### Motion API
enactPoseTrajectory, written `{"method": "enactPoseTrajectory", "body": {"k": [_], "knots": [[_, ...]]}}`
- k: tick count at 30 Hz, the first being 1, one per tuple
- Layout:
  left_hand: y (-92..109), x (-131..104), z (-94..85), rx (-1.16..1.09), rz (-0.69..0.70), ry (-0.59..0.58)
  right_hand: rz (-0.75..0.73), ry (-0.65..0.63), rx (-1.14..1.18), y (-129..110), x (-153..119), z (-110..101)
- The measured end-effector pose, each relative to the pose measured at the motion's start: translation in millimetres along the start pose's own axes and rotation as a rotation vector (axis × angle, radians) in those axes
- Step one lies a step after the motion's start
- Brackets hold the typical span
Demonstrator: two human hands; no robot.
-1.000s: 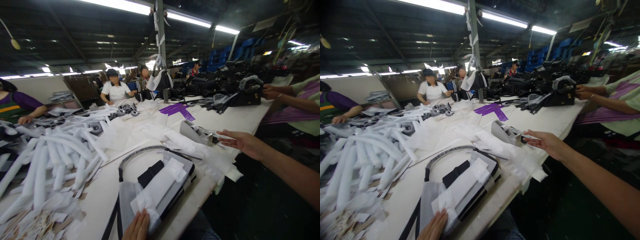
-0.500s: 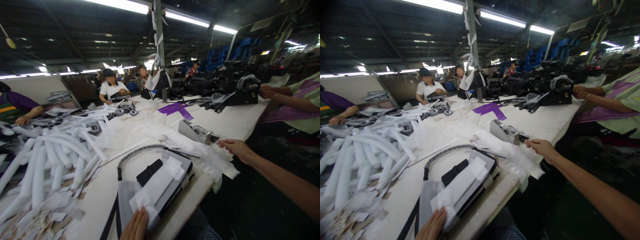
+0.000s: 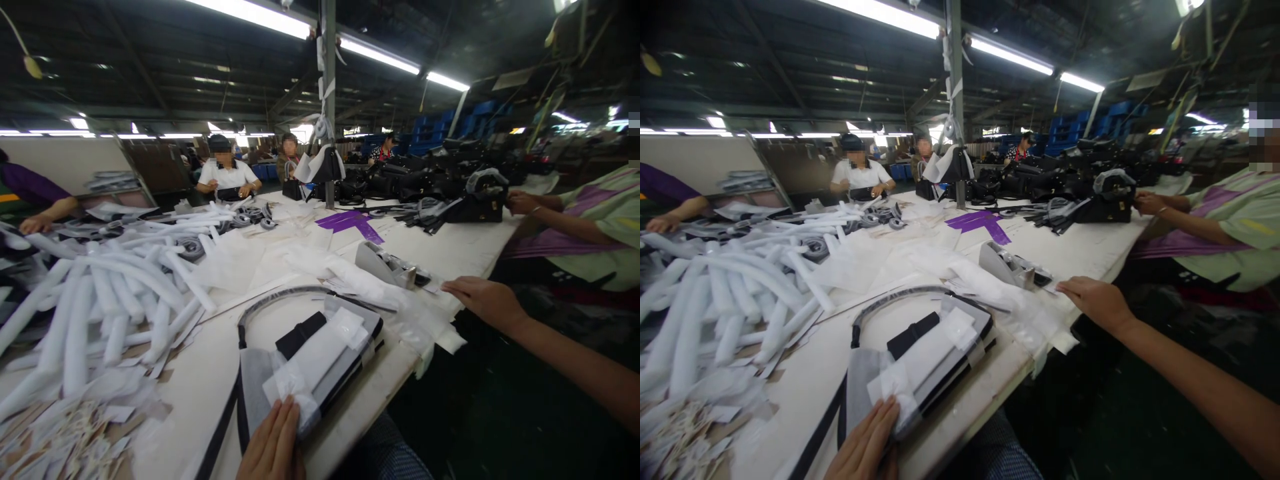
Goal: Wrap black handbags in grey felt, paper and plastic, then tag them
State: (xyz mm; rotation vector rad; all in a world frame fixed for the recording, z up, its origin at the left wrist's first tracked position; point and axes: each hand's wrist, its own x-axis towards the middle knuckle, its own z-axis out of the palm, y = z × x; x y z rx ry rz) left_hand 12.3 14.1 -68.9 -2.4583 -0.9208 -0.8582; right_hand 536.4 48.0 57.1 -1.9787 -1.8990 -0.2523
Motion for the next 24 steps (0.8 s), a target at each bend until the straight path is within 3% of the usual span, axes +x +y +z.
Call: {"method": "enactPoseTrajectory", "body": {"k": [4, 7, 9, 12, 15, 17, 20, 24], "knots": [[7.2, 8.6, -11.6, 0.043, -0.041, -0.007, -0.415, -0.104, -0.08, -39.2, -4.9, -33.2], [17.7, 14.8, -20.2, 0.039, -0.135, -0.009, -0.87, -0.064, -0.151, -92.2, -5.9, -51.2], [24.3, 18.1, -25.2, 0.02, -0.192, -0.005, -1.038, -0.086, -0.077, -135.0, -8.3, -58.6], [31.0, 22.1, -31.9, -0.033, -0.282, -0.039, -1.115, -0.336, 0.2, -197.8, -12.4, -65.0], [34.1, 25.0, -37.2, -0.101, -0.356, -0.081, -1.049, -0.7, 0.532, -246.3, -7.6, -63.2], [35.3, 26.1, -39.5, -0.141, -0.397, -0.1, -0.996, -0.863, 0.651, -269.4, 4.0, -53.5], [36.7, 26.5, -41.0, -0.175, -0.43, -0.114, -1.026, -0.964, 0.631, -295.1, 28.8, -26.0], [37.9, 25.7, -40.6, -0.201, -0.458, -0.13, -1.135, -0.989, 0.484, -321.3, 57.6, 15.8]]}}
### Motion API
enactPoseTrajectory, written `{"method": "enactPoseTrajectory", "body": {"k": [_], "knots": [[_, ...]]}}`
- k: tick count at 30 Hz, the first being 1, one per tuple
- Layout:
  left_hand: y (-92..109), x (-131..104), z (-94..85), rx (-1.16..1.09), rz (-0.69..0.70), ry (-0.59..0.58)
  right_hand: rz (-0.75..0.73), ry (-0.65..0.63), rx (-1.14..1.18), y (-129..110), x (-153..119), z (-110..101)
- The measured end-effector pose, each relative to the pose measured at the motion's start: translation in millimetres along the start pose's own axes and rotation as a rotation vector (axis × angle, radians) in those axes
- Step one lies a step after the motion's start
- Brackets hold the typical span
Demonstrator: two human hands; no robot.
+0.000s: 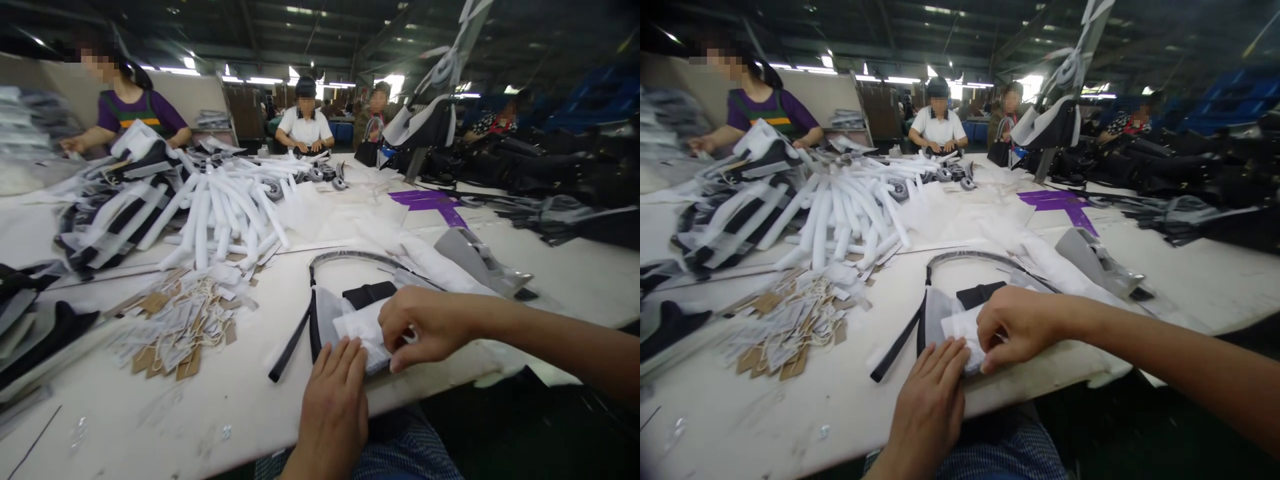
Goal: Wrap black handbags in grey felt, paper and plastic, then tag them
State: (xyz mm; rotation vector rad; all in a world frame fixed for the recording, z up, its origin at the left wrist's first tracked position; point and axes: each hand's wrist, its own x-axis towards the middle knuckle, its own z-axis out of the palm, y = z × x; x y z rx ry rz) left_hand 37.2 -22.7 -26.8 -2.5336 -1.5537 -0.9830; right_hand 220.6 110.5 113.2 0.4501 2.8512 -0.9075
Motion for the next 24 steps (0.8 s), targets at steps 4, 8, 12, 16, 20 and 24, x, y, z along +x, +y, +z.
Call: {"method": "enactPoseTrajectory", "body": {"k": [4, 8, 12, 16, 20, 24], "knots": [[0.5, -1.2, 0.8, -0.04, -0.034, -0.029, 0.024, -0.112, -0.162, 18.8, 30.4, -1.4], [1.5, -3.5, 2.5, -0.084, -0.116, -0.043, 0.047, -0.224, -0.311, 24.3, 48.8, -0.6], [-0.3, -6.1, 5.3, -0.113, -0.114, -0.014, 0.027, -0.308, -0.408, 27.1, 59.6, 2.7], [-4.6, -6.0, 3.2, -0.165, -0.093, -0.004, 0.008, -0.339, -0.46, 30.0, 66.0, 5.4], [-7.6, -6.8, -3.8, -0.194, -0.069, -0.082, 0.049, -0.38, -0.524, 26.2, 72.6, 3.5], [-9.6, -10.7, -5.6, -0.154, 0.01, -0.154, 0.094, -0.453, -0.57, 17.4, 82.3, -0.5]]}}
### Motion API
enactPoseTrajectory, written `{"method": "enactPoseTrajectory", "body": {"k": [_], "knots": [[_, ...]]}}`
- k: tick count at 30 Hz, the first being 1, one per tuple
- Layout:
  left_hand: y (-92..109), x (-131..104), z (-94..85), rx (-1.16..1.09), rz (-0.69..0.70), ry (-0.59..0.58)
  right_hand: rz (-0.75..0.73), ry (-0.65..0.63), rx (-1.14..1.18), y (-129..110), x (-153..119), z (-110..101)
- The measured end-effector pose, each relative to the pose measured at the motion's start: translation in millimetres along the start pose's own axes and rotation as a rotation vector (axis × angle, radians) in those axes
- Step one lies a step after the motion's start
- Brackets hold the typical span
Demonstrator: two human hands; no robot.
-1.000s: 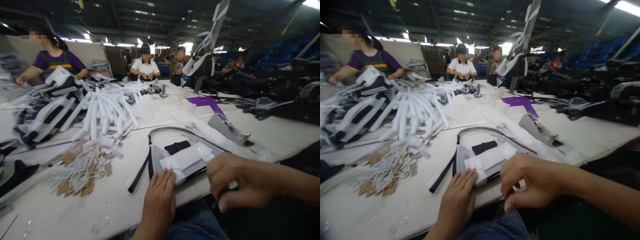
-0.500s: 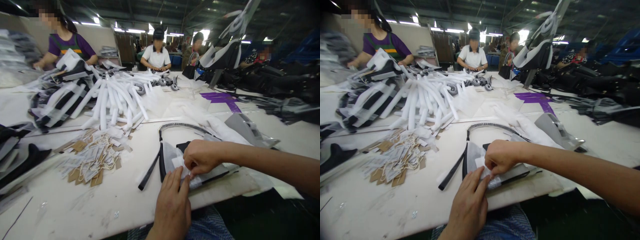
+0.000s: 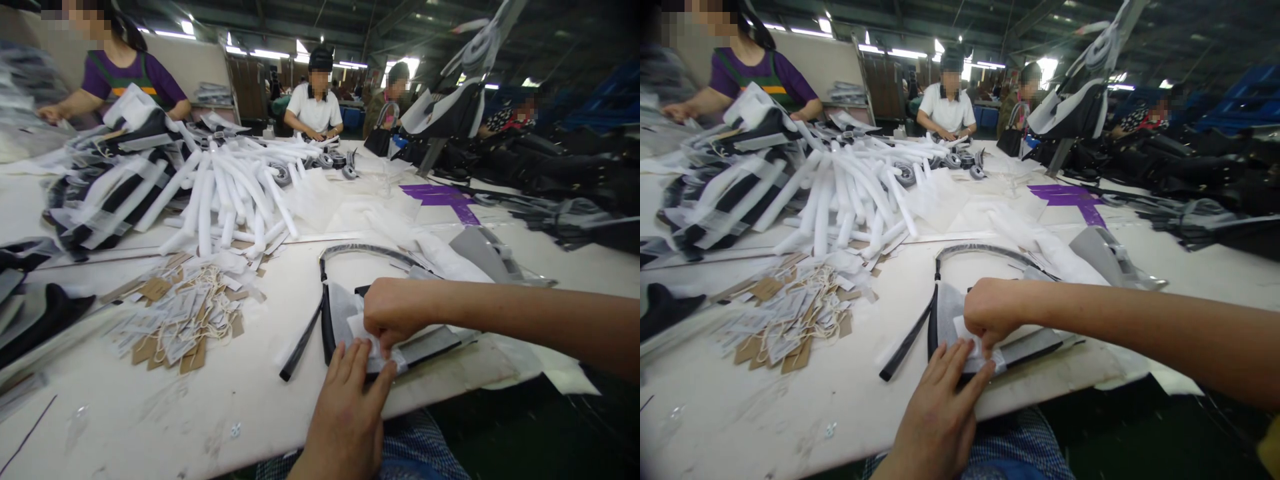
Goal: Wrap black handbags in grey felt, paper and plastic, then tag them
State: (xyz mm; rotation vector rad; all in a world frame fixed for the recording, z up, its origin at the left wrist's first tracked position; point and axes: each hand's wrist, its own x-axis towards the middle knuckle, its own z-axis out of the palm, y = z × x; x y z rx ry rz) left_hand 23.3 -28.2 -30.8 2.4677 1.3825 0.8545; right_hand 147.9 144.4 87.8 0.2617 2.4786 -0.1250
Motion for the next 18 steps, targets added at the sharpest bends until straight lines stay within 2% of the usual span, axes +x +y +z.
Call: {"method": "enactPoseTrajectory", "body": {"k": [6, 10, 15, 18], "knots": [[-2.3, -0.2, 4.5, 0.063, 0.036, 0.024, -0.015, -0.114, -0.074, -5.1, 17.1, -14.9], [-2.8, -1.6, 9.0, 0.071, 0.041, 0.067, -0.014, -0.187, -0.014, -1.7, 28.5, -19.6], [-3.4, -3.5, 14.9, 0.084, 0.035, 0.095, 0.04, -0.109, -0.039, 19.2, 40.0, -14.7], [-4.0, -2.9, 16.1, 0.089, 0.029, 0.097, 0.119, -0.095, 0.095, 39.2, 47.2, -6.6]]}}
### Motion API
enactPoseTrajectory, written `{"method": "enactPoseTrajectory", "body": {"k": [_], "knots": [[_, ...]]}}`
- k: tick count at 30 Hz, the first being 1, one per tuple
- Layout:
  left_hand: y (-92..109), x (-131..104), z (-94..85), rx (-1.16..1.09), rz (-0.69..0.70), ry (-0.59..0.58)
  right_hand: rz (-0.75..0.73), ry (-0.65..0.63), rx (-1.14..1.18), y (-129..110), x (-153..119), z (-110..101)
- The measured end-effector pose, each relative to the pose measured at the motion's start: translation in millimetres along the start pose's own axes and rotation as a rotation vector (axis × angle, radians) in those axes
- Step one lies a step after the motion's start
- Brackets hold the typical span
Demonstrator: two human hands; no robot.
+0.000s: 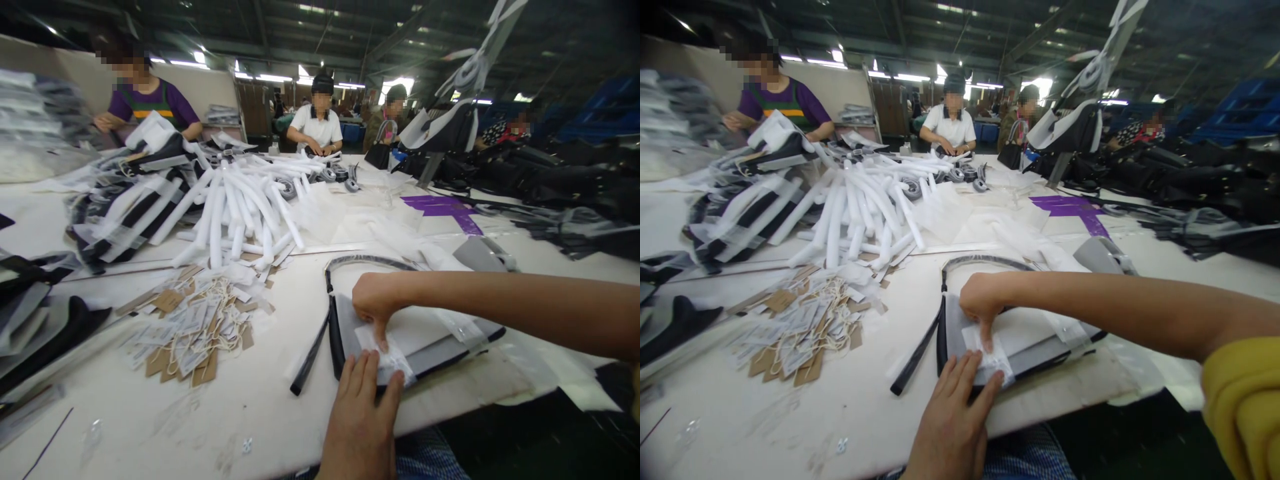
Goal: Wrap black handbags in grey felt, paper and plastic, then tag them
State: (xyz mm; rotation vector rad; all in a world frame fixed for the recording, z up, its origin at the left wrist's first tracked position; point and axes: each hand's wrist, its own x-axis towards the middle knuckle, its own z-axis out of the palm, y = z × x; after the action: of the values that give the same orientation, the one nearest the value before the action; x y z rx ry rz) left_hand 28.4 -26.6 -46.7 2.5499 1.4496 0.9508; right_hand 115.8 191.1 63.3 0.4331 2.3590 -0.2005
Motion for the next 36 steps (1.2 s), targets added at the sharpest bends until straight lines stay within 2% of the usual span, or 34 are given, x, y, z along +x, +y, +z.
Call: {"method": "enactPoseTrajectory", "body": {"k": [4, 6, 8, 11, 14, 16, 19, 24, 30, 36], "knots": [[0.7, 0.1, -0.3, 0.016, -0.018, 0.019, 0.088, 0.057, 0.142, 28.6, 6.8, 7.0], [1.6, -0.4, -0.9, 0.024, -0.021, 0.038, 0.122, 0.105, 0.187, 40.7, 1.7, 9.0], [2.2, -0.8, -1.4, 0.031, -0.017, 0.056, 0.18, 0.207, 0.233, 48.2, -10.7, 11.6], [2.9, -0.2, -1.6, 0.039, -0.013, 0.082, 0.252, 0.423, 0.29, 44.2, -37.3, 24.5], [3.2, 2.3, -0.1, 0.096, 0.034, 0.105, 0.094, 0.537, 0.434, 24.7, -57.5, 51.6], [2.8, 4.2, 1.9, 0.167, 0.093, 0.133, -0.009, 0.525, 0.526, 11.9, -60.7, 70.4], [0.9, 6.3, 5.3, 0.238, 0.16, 0.178, 0.018, 0.498, 0.576, 5.5, -51.1, 85.4], [-2.5, 6.6, 12.0, 0.237, 0.195, 0.217, 0.136, 0.448, 0.656, 17.7, -27.4, 80.2], [-2.6, 5.9, 16.3, 0.186, 0.147, 0.234, 0.194, 0.507, 1.024, 25.8, -14.8, 84.9], [6.5, 6.9, 8.0, 0.183, 0.109, 0.174, 0.246, 0.574, 1.014, 24.9, -8.2, 86.9]]}}
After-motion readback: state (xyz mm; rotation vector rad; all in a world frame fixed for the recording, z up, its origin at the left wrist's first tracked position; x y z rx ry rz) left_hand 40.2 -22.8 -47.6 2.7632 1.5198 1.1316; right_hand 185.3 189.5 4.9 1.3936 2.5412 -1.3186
